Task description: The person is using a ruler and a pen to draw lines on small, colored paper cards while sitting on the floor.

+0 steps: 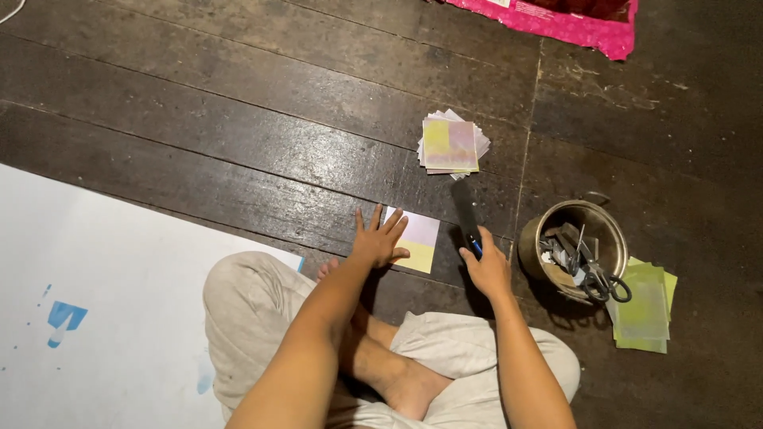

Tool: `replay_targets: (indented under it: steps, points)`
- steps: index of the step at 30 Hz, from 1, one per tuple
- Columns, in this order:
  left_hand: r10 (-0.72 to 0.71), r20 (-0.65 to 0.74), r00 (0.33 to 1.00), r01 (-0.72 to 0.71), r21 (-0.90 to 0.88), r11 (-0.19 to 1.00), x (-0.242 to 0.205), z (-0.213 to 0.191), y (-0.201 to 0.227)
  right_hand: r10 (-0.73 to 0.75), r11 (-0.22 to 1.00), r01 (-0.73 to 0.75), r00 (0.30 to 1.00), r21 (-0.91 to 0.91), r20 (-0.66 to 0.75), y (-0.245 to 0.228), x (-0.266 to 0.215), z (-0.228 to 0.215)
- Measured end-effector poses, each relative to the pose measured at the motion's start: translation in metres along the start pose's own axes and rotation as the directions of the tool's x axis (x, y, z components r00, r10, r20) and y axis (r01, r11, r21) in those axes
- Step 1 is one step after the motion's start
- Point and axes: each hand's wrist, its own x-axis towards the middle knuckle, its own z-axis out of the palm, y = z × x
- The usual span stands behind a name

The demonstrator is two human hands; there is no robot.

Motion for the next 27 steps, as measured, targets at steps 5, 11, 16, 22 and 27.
replay_targets:
  steps: [5, 11, 16, 22, 27]
  points:
    - [-0.186, -0.165, 0.969, 0.158, -0.170, 0.973, -0.026, -0.019, 0.011, -0.083, 0.957, 0.114, 0.989, -0.266, 0.124, 0.017, 0.029, 0.022]
    - [-0.258, -0.320, 0.911, 0.159, -0.305, 0.939, -0.021, 0.002, 0.011, -0.181, 0.804, 0.272, 0.959, -0.528, 0.218, 0.026, 0.065, 0.061]
    - [-0.222, -0.384, 0.896, 0.119, -0.274, 0.954, -0.012, 0.016, 0.005, -0.196, 0.791, 0.315, 0.942, -0.524, 0.271, -0.001, 0.069, 0.063]
    - [-0.191, -0.393, 0.899, 0.090, -0.261, 0.961, -0.009, 0.016, 0.008, -0.222, 0.755, 0.336, 0.939, -0.562, 0.263, -0.006, 0.090, 0.078]
    - [-0.192, -0.415, 0.889, 0.084, -0.265, 0.961, -0.017, 0.007, 0.010, -0.224, 0.726, 0.324, 0.945, -0.606, 0.237, -0.003, 0.092, 0.081]
